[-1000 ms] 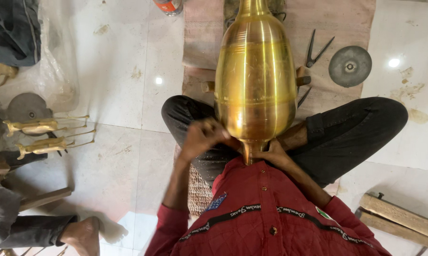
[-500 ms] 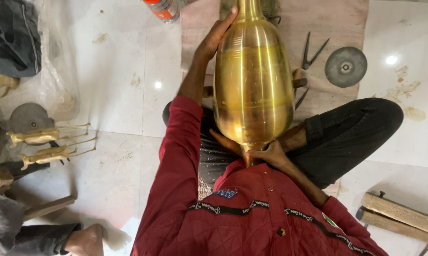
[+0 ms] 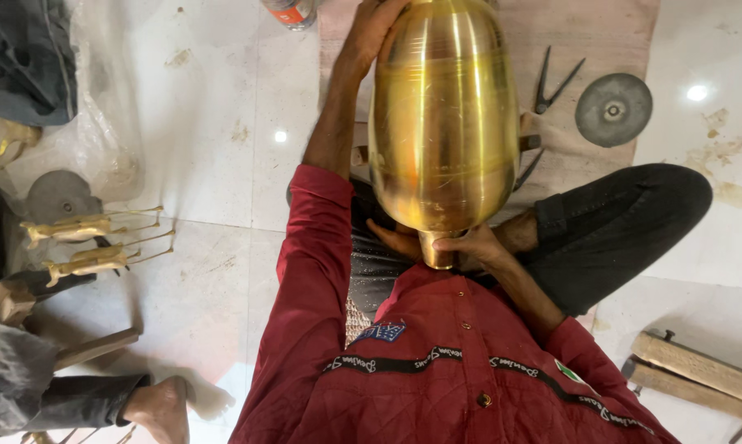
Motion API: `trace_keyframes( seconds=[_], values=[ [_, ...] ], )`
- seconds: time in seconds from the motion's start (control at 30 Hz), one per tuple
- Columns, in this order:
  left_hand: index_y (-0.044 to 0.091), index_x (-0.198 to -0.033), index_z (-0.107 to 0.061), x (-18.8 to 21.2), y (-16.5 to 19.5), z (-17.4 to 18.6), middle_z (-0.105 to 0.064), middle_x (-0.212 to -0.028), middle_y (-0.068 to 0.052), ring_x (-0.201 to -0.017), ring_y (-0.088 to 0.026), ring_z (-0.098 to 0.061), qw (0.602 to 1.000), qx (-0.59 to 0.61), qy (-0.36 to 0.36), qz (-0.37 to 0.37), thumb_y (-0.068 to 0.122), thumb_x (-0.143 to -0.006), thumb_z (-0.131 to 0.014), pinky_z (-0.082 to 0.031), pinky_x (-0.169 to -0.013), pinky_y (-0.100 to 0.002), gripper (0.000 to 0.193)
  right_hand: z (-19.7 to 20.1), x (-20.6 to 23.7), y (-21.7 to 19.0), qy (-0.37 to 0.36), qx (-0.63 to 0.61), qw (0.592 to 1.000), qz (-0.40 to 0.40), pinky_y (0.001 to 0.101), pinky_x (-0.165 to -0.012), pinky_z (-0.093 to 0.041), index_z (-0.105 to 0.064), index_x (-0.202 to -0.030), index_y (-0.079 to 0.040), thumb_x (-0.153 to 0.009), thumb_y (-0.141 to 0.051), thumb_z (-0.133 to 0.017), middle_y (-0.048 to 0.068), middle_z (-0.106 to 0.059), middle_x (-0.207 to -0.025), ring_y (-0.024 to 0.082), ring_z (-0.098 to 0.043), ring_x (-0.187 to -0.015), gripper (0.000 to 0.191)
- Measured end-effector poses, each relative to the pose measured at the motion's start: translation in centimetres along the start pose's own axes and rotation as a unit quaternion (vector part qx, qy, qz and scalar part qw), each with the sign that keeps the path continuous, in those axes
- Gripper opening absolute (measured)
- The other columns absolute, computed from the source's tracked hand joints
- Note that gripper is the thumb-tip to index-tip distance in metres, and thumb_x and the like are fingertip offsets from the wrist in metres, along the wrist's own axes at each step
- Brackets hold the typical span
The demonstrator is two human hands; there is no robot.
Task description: The person sits cross-legged on the floor holding a brass vessel between their legs and repeatedly taps its surface with a wooden mallet to shape it. They reposition the vessel, work it with a small punch-like tool, and finally hold a round abrasive disc against the brass surface.
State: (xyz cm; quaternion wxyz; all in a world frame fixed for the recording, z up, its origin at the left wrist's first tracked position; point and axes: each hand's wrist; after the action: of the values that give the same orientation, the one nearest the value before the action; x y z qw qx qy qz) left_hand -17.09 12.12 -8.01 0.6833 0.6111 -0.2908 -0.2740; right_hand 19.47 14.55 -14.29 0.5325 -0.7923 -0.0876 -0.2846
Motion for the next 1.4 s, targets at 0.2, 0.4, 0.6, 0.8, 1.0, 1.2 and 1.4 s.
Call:
trace_keyframes(
  seconds=[0.2,0.4,0.6,0.8,1.0,1.2,1.4],
  values=[
    [0.008,-0.102,-0.070,0.4,-1.0,0.1,-0.073,-0.082,-0.002,-0.068,-0.013,-0.068,0.992,0.033,0.078,0.096,0.062,-0.086,-0.061,-0.055,-0.056,-0.030,0.057,-0.1,0.3,0.8,-0.017,-0.035,0.999,0.001,0.0384,-0.098,-0.053,-0.051,-0.140,0.003,-0.066,-0.019,-0.093,0.012,-0.066,-0.127,0.024,-0.063,-0.118,0.088],
    [0.006,-0.078,-0.063,2.5,-0.7,0.5,-0.052,-0.061,0.003,-0.045,-0.009,-0.042,0.985,0.022,0.071,0.155,0.075,-0.088,-0.062,-0.027,-0.038,-0.029,0.069,-0.2,0.6,2.1,0.003,-0.053,0.999,0.002,0.0365,-0.097,-0.053,-0.049,-0.141,-0.002,-0.076,-0.025,-0.086,0.010,-0.065,-0.125,0.020,-0.063,-0.115,0.079],
    [0.011,-0.084,-0.069,4.4,-1.0,0.8,-0.058,-0.064,0.002,-0.043,-0.007,-0.037,0.982,0.019,0.058,0.176,0.089,-0.077,-0.049,-0.025,-0.036,-0.027,0.082,-0.2,1.2,2.3,0.034,-0.025,0.999,-0.006,0.0392,-0.096,-0.053,-0.044,-0.145,0.005,-0.077,-0.027,-0.086,0.019,-0.062,-0.129,0.025,-0.062,-0.115,0.086],
    [-0.011,-0.122,-0.063,4.9,-3.7,0.8,-0.064,-0.096,-0.017,-0.058,-0.010,-0.044,0.983,0.079,0.039,0.164,0.097,-0.084,-0.037,-0.032,-0.043,-0.027,0.117,-2.1,2.1,1.1,0.078,0.127,0.984,0.098,0.0393,-0.099,-0.053,-0.027,-0.147,0.004,-0.068,-0.032,-0.094,0.021,-0.054,-0.135,0.028,-0.058,-0.122,0.109],
    [0.006,-0.154,-0.041,4.4,-3.9,-1.0,-0.064,-0.127,-0.009,-0.105,-0.008,-0.067,0.969,0.206,-0.013,0.132,0.088,-0.078,-0.048,-0.063,-0.083,-0.032,0.112,-2.5,2.1,0.1,0.067,0.123,0.986,0.089,0.0389,-0.095,-0.058,-0.040,-0.142,0.004,-0.065,-0.030,-0.094,0.019,-0.061,-0.128,0.027,-0.064,-0.116,0.100],
    [0.000,-0.142,-0.066,5.5,-2.2,-0.8,-0.065,-0.085,-0.007,-0.076,-0.015,-0.065,0.977,0.191,0.018,0.097,0.083,-0.087,-0.053,-0.056,-0.063,-0.030,0.100,-2.4,1.3,-0.7,0.064,0.157,0.980,0.109,0.0379,-0.090,-0.058,-0.061,-0.126,0.003,-0.061,-0.028,-0.097,0.015,-0.071,-0.117,0.023,-0.069,-0.106,0.081],
    [-0.001,-0.137,-0.068,5.8,-1.0,0.4,-0.073,-0.090,-0.004,-0.081,-0.011,-0.069,0.987,0.138,0.074,0.039,0.080,-0.090,-0.052,-0.056,-0.068,-0.027,0.095,-1.8,-0.6,-3.1,0.023,0.111,0.985,0.133,0.0363,-0.091,-0.058,-0.063,-0.125,-0.002,-0.061,-0.025,-0.097,0.008,-0.070,-0.118,0.019,-0.067,-0.107,0.076]
  ],
)
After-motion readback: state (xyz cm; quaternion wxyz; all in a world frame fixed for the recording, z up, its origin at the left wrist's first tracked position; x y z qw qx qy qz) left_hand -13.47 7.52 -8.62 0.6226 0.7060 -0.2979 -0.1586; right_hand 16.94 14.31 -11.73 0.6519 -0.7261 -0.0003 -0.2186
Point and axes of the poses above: each hand's wrist, its own x-axis away from the middle knuckle, its own z-axis out of the back of the hand, y = z × x
